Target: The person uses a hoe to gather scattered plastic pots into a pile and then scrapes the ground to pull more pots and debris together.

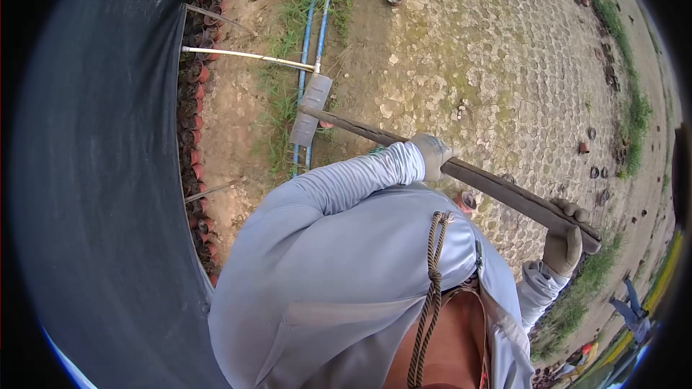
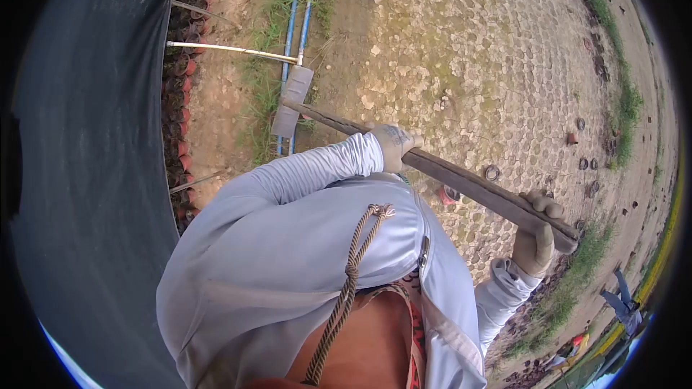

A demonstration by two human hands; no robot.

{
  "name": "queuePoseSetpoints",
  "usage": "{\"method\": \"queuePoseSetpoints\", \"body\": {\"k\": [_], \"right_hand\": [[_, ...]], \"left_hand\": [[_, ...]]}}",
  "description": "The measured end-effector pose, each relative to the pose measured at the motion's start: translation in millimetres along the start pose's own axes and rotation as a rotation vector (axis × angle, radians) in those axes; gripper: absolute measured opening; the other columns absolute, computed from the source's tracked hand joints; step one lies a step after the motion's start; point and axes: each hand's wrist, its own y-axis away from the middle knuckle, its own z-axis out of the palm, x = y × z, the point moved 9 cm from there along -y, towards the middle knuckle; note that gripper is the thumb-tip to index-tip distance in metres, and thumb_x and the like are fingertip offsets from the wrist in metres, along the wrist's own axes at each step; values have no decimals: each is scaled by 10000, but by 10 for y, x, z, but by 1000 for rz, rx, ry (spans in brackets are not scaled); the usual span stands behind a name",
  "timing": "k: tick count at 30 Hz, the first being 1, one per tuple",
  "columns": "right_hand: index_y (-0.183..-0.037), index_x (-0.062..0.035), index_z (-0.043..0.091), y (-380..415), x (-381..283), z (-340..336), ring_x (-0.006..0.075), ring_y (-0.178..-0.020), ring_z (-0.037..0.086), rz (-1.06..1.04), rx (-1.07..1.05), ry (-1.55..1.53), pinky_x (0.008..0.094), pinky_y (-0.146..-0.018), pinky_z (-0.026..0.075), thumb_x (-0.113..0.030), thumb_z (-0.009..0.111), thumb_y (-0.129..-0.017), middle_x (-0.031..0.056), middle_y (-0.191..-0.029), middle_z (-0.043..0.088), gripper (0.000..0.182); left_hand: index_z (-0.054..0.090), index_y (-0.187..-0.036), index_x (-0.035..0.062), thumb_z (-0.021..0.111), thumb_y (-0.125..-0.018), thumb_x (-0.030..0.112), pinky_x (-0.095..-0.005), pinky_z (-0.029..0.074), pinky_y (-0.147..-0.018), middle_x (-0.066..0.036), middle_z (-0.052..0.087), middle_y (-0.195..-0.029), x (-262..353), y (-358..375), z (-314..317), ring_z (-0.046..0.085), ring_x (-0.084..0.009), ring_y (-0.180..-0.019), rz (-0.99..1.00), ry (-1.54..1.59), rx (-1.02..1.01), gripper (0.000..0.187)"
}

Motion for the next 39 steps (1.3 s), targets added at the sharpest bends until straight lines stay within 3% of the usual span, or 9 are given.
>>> {"method": "queuePoseSetpoints", "body": {"k": [3, 5, 11, 17, 20, 25, 31, 35, 39], "right_hand": [[-1073, -92, 563, -362, 849, 523, 299, -1113, 512, 190, -64, -20, 484, -1037, 307, -134, 649, -770, 116, -1074, 588, 318], [-1050, -59, 539, -443, 1314, 721, 302, -1102, 528, 290, -54, 43, 474, -1022, 339, -62, 652, -732, 153, -1073, 589, 338], [-1056, -67, 535, -901, 1107, 541, 309, -1111, 519, 258, -88, 42, 483, -1017, 334, -110, 667, -734, 150, -1087, 587, 351], [-1019, -67, 501, -1592, 485, -117, 301, -1021, 526, 170, -61, 124, 496, -938, 390, -230, 701, -717, 140, -1002, 564, 397], [-1009, -64, 467, -2050, -296, -466, 299, -978, 502, -29, -98, 265, 496, -929, 389, -271, 695, -707, 115, -940, 515, 432], [-1072, -34, 444, -2209, -1669, -1237, 305, -1042, 443, -387, -69, 479, 501, -954, 355, -319, 599, -794, 94, -961, 462, 428], [-1271, 15, 416, -2007, -2523, -2366, 335, -1065, 515, -559, 645, 557, 482, -1015, 337, -192, 572, -836, 182, -1193, 521, 507], [-1283, 12, 434, -2039, -2378, -2377, 297, -986, 576, -675, 937, 1275, 392, -865, 490, -106, 531, -893, 180, -1167, 554, 419], [-998, -6, 596, -2708, -1651, -2436, 233, -794, 614, 185, 530, 1590, 356, -707, 488, -67, 454, -893, 144, -892, 634, 187]], "left_hand": [[571, -1063, 128, 697, -704, 349, -406, 459, -823, -121, 637, -969, -1062, 237, 196, 605, -299, -948, -204, 64, 37, 440], [590, -1029, 134, 710, -688, 338, -398, 452, -842, -110, 633, -991, -1699, 347, 500, 592, -290, -983, -218, 61, 301, 415], [610, -1012, 139, 713, -683, 341, -387, 446, -865, -101, 630, -987, -2168, 16, 588, 587, -278, -996, -347, 53, 52, 400], [615, -1011, 163, 673, -693, 309, -403, 471, -822, -89, 657, -933, -1588, -960, 6, 618, -280, -931, -201, 128, 5, 354], [619, -957, 158, 680, -659, 259, -396, 473, -817, -77, 654, -900, -964, -1741, -678, 624, -268, -900, -58, 156, 142, 321], [610, -957, 155, 666, -665, 215, -411, 481, -755, -99, 653, -847, -10, -3306, -1370, 630, -291, -863, 131, 58, -19, 303], [618, -1015, 137, 635, -681, 257, -400, 481, -788, -106, 653, -902, 785, -4126, -2045, 621, -283, -913, 256, -63, -82, 356], [594, -1119, 141, 648, -672, 273, -401, 470, -834, -117, 638, -964, 499, -4583, -1914, 603, -286, -976, 290, -213, -116, 468], [607, -1082, 152, 666, -673, 292, -397, 473, -839, -96, 647, -984, -44, -4686, -1809, 606, -274, -996, 262, -273, -326, 436]]}}
